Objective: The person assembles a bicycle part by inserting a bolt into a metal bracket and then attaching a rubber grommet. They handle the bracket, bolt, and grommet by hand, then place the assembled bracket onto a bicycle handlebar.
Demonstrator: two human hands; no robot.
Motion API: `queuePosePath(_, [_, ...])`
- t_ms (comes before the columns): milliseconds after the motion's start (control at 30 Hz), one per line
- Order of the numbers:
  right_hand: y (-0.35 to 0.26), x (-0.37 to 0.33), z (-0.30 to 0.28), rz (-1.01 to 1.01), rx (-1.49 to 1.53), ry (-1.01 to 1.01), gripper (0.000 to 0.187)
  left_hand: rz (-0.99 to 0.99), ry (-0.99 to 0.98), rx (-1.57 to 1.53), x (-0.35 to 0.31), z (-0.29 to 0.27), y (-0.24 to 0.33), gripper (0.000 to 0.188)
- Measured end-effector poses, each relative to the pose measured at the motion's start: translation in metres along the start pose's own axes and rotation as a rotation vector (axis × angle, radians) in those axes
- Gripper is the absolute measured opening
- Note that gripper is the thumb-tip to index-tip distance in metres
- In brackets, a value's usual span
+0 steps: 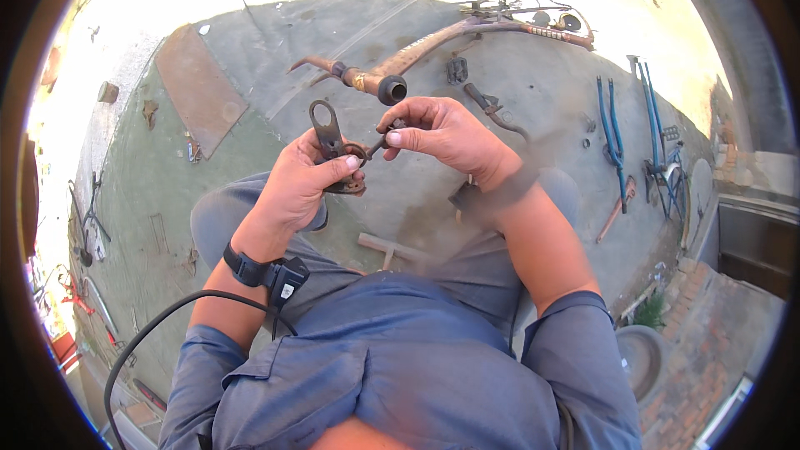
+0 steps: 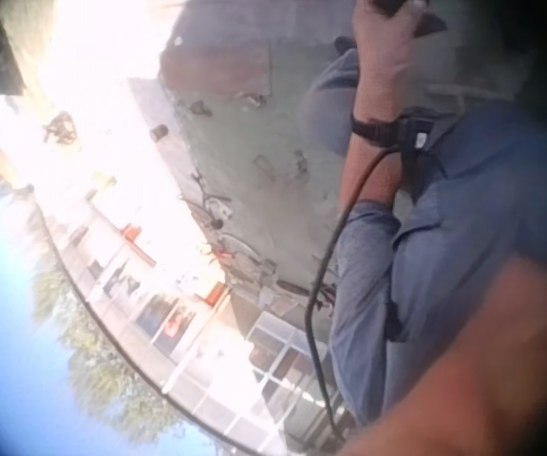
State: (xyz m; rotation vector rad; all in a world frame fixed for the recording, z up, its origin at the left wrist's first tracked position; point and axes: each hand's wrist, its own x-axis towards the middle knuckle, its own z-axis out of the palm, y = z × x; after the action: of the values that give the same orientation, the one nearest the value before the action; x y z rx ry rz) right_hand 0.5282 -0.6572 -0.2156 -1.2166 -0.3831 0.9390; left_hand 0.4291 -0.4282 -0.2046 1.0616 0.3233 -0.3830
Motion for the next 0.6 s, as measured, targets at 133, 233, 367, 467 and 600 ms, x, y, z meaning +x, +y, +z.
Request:
queuePosePath(133, [-0.008,0.007,-0.017,-0.154,0.104,0.084,0.021,0.020,-0.018,0.068,0.018,-0.003,0.022,0.021])
queuePosePath(233, [-0.011,0.002,-0.024,-0.112,0.251,0.109,0.018,0.022,-0.031,0.063,0.031,-0.002,0.025,0.023])
queuePosePath(367, [-0.007,0.004,-0.020,0.026,0.359,0.124,0.015,-0.025,-0.055,-0.024,0.038,0.000,0.019,0.024])
queuePosePath(467, [0.000,0.007,-0.009,0.088,0.279,0.175,0.017,-0.075,-0.076,-0.064,0.038,0.000,0.013,0.025])
queuePosePath(600, [0.008,0.010,0.004,0.140,0.106,0.180,0.022,-0.087,-0.078,-0.068,0.037,-0.001,0.005,0.023])
